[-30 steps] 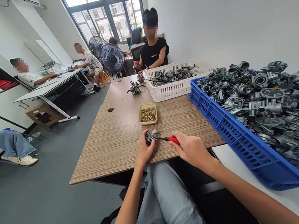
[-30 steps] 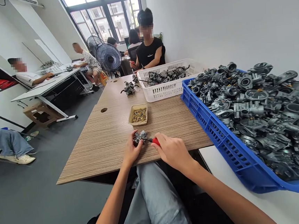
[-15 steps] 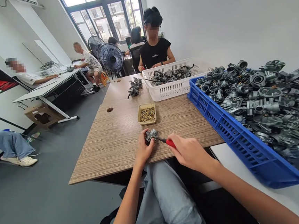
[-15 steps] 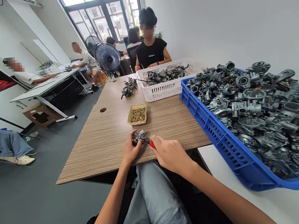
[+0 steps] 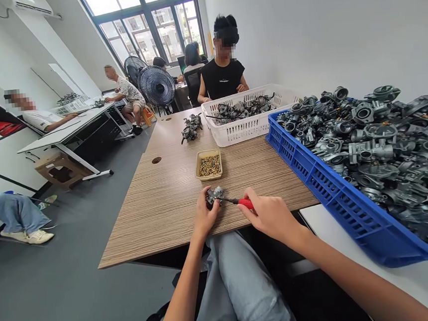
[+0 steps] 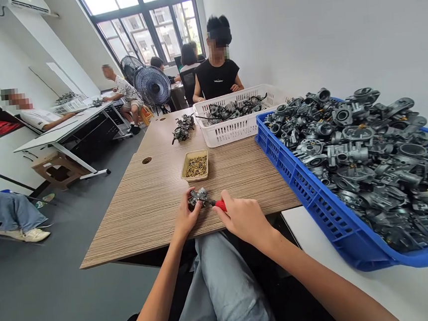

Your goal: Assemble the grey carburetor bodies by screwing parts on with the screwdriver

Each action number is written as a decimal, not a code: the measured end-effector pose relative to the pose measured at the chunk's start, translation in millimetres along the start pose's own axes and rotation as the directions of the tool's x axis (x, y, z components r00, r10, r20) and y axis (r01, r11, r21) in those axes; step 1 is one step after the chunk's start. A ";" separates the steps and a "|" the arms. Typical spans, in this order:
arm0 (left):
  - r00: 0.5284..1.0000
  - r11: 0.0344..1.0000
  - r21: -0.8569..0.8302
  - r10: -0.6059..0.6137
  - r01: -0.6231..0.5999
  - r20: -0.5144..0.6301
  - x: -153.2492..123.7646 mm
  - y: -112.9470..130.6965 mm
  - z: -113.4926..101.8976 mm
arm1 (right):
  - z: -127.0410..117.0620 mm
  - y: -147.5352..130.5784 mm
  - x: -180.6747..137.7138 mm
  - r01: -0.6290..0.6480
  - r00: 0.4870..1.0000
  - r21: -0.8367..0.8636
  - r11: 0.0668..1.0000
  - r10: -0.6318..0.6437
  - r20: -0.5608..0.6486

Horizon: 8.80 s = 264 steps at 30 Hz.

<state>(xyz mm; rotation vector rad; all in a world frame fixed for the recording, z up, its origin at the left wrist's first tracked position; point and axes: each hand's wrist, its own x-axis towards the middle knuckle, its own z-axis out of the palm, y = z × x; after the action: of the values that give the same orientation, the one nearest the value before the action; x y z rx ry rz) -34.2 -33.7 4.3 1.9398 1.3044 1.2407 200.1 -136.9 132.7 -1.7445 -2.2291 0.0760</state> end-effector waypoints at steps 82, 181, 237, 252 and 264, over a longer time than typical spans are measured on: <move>1.000 1.000 0.017 -0.002 0.002 -0.014 0.5 1.9 -0.2 | 0.0 1.7 0.9 0.001 0.999 0.040 0.999 -0.003 0.044; 1.000 1.000 -0.007 -0.013 0.013 0.004 -0.3 7.9 -0.3 | -10.7 25.2 4.8 0.133 0.973 0.245 0.960 -0.080 -0.214; 0.998 1.000 0.009 -0.019 0.019 0.061 -0.8 6.9 -1.6 | -16.7 4.4 -4.9 0.273 0.962 -0.002 0.962 -0.273 -0.028; 0.998 1.000 -0.003 -0.011 0.011 0.063 -0.8 7.7 -1.8 | -16.1 1.6 -6.4 0.245 0.969 -0.043 0.969 -0.246 -0.027; 0.998 1.000 -0.008 -0.019 0.019 0.054 -0.6 7.4 -1.0 | -11.6 1.4 -6.7 0.209 0.976 0.014 0.978 -0.207 -0.070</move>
<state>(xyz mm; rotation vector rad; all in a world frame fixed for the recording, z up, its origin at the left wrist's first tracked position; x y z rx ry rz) -31.8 -37.5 10.3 1.9370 1.2857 1.1744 205.9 -144.6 142.0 -1.4704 -2.3373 -0.0066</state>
